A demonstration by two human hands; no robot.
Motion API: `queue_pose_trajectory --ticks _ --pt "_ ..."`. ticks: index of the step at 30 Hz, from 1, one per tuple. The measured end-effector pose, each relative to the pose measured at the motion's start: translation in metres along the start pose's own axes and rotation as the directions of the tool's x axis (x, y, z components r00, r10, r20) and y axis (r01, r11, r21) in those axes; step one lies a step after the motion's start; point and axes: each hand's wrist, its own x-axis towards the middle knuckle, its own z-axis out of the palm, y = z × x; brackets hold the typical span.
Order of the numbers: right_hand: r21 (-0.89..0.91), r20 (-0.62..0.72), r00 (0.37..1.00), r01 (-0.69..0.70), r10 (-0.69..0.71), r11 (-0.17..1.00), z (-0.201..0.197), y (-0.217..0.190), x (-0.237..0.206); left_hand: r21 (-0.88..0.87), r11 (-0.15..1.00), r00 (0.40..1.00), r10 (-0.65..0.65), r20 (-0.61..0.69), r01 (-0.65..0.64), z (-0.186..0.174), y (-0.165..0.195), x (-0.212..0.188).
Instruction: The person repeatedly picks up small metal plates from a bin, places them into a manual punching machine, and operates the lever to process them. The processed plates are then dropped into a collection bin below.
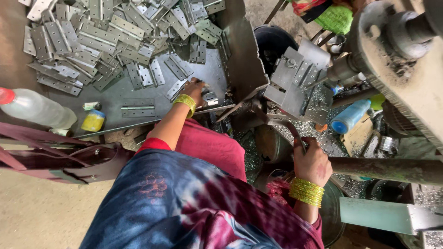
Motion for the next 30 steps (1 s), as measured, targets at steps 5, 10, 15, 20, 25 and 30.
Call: queue_pose_trajectory --ticks 5,10,15,20,25,30 --pt "-0.012 0.021 1.000 0.001 0.000 1.000 -0.003 -0.002 0.001 0.084 0.994 0.995 -0.055 -0.087 0.062 0.005 -0.004 0.005" --pt "-0.038 -0.029 0.999 0.028 -0.029 0.999 0.002 -0.001 -0.001 0.134 0.982 0.925 -0.073 -0.373 0.131 0.026 -0.005 -0.007" --pt "0.068 -0.072 0.996 0.061 -0.056 0.996 0.010 0.003 -0.004 -0.091 0.996 0.900 -0.029 -0.435 -0.012 0.016 -0.009 -0.012" --pt "0.052 -0.068 0.997 0.042 -0.038 0.998 0.015 0.005 -0.004 -0.032 0.999 0.897 -0.021 -0.441 0.007 -0.001 -0.017 -0.023" --pt "0.072 -0.093 0.994 0.058 -0.051 0.996 0.017 0.006 -0.003 -0.275 0.951 0.799 -0.051 -0.600 -0.145 -0.013 -0.009 -0.017" --pt "0.082 -0.089 0.995 0.041 -0.034 0.996 0.018 0.005 -0.004 -0.789 0.583 0.959 -0.284 0.023 0.192 -0.025 0.020 -0.020"
